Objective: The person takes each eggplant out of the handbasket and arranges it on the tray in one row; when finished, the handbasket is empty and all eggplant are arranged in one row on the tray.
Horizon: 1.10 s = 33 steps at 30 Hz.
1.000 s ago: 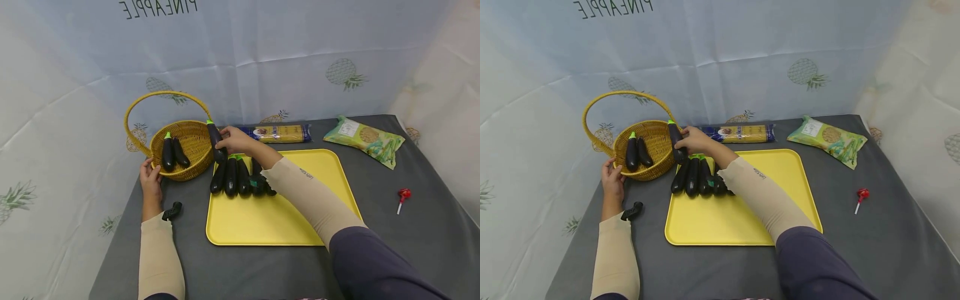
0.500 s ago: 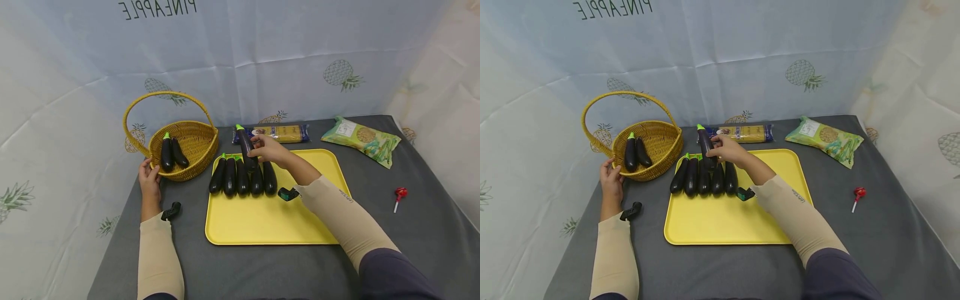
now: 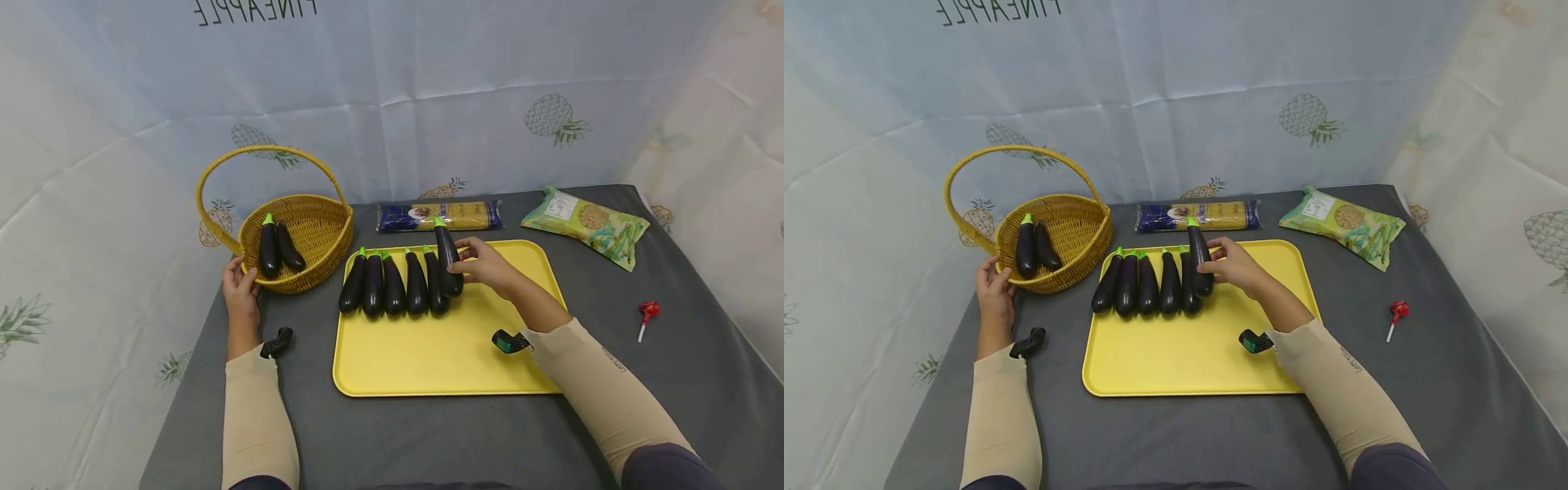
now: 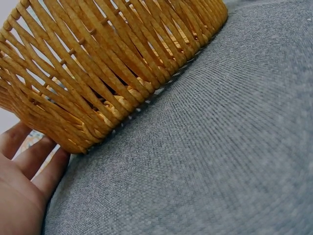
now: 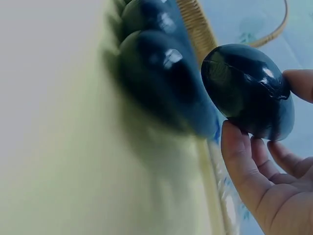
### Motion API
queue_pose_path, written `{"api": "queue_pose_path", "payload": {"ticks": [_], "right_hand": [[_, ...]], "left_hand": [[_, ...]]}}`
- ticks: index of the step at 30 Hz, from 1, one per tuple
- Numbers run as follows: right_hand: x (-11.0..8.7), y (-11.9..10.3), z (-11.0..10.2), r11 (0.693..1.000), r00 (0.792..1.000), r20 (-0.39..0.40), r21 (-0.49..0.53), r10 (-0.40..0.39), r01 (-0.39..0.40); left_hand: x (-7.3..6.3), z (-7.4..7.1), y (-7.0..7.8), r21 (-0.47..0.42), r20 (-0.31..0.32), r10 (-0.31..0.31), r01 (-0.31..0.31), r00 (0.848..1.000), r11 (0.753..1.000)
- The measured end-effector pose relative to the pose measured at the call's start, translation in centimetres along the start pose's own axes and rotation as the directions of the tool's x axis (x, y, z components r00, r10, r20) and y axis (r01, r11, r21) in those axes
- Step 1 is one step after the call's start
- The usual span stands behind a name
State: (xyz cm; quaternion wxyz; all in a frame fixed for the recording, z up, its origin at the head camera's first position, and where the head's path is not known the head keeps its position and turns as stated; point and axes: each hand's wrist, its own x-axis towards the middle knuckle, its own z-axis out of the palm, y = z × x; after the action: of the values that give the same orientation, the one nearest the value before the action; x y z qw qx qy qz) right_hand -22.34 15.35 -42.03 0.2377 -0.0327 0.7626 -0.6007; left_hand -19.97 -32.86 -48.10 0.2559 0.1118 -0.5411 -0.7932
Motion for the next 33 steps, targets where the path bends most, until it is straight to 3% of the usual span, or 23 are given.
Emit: {"api": "queue_pose_path", "payload": {"ticks": [13, 17, 24, 33], "right_hand": [[-0.4, 3.3, -0.4, 0.993, 0.994, -0.045, -0.069, 0.095, -0.098], [-0.5, 3.4, -0.2, 0.982, 0.991, -0.055, -0.137, 0.123, -0.13], [-0.9, 2.8, 0.1, 0.939, 0.991, -0.087, -0.32, 0.104, -0.126], [-0.7, 2.9, 0.1, 0.912, 0.991, -0.083, -0.391, 0.1, -0.125]], "left_hand": [[0.2, -0.1, 0.3, 0.031, 0.02, 0.005, -0.005, 1.0, 1.0], [0.0, -0.1, 0.3, 0.032, 0.016, -0.002, 0.002, 1.0, 0.999], [0.1, 0.1, 0.3, 0.05, 0.008, -0.007, 0.007, 1.0, 0.999], [0.2, -0.1, 0.0, 0.033, 0.007, 0.003, -0.004, 1.0, 0.999]]}}
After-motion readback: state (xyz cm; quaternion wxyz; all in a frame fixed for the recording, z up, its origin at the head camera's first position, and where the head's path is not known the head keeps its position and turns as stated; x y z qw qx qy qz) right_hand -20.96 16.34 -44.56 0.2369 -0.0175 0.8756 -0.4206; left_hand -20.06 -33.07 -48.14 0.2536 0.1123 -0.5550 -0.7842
